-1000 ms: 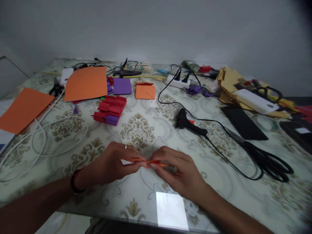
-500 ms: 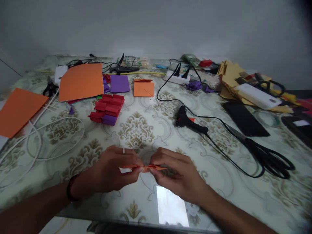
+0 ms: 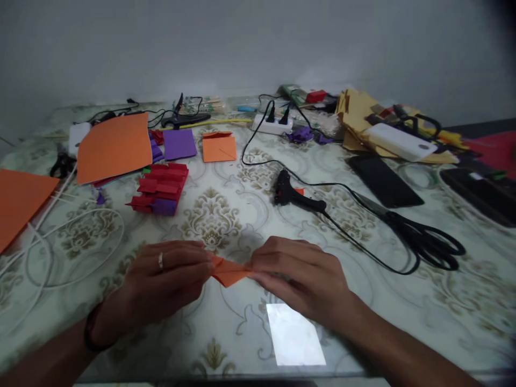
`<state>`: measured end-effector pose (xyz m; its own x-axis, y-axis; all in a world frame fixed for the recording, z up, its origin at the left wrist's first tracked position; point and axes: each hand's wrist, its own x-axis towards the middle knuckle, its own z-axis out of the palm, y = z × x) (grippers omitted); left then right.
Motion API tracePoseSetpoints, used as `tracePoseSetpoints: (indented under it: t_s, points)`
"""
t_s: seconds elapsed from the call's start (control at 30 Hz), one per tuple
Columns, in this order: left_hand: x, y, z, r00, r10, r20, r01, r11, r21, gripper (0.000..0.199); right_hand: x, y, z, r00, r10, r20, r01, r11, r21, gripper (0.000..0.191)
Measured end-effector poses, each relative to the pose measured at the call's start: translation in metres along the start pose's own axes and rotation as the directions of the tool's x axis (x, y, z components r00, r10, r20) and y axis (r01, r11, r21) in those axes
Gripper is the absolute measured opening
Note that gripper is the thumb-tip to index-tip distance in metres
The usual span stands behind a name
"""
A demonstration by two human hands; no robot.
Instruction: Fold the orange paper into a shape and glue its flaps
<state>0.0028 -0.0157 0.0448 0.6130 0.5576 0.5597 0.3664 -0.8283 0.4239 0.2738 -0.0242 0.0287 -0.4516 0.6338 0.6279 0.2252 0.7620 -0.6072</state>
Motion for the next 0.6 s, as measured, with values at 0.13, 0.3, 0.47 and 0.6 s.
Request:
tracePoseSetpoints:
  t_s: [0.13,0.3,0.47,0.6]
  points:
    - [-0.0012,0.0034,-0.0041,0.993,0.114,0.011,-0.114,0.992,0.057,0.024,-0.0013,-0.0022,0.0012,0.999,-0.016,-0.031,0.016,1.0,0.021,0.013]
    - [0.0008,0.0076,-0.0076,0.981,0.196,-0.002,-0.194,0.969,0.152,0.017,-0.001,-0.0039,0.0043,0.997,-0.019,-0.074,0.019,1.0,0.01,0.015]
    - [0.0021,0.0109,-0.0078,0.98,0.201,0.007,-0.199,0.967,0.157,0.015,-0.0019,-0.0026,0.0063,0.996,-0.072,-0.045,0.069,0.995,-0.068,0.01]
    - [0.0011,0.0103,-0.0067,0.983,0.181,-0.014,-0.177,0.975,0.136,0.014,-0.0036,-0.0034,0.006,0.997,-0.066,-0.031,0.064,0.994,-0.087,0.008]
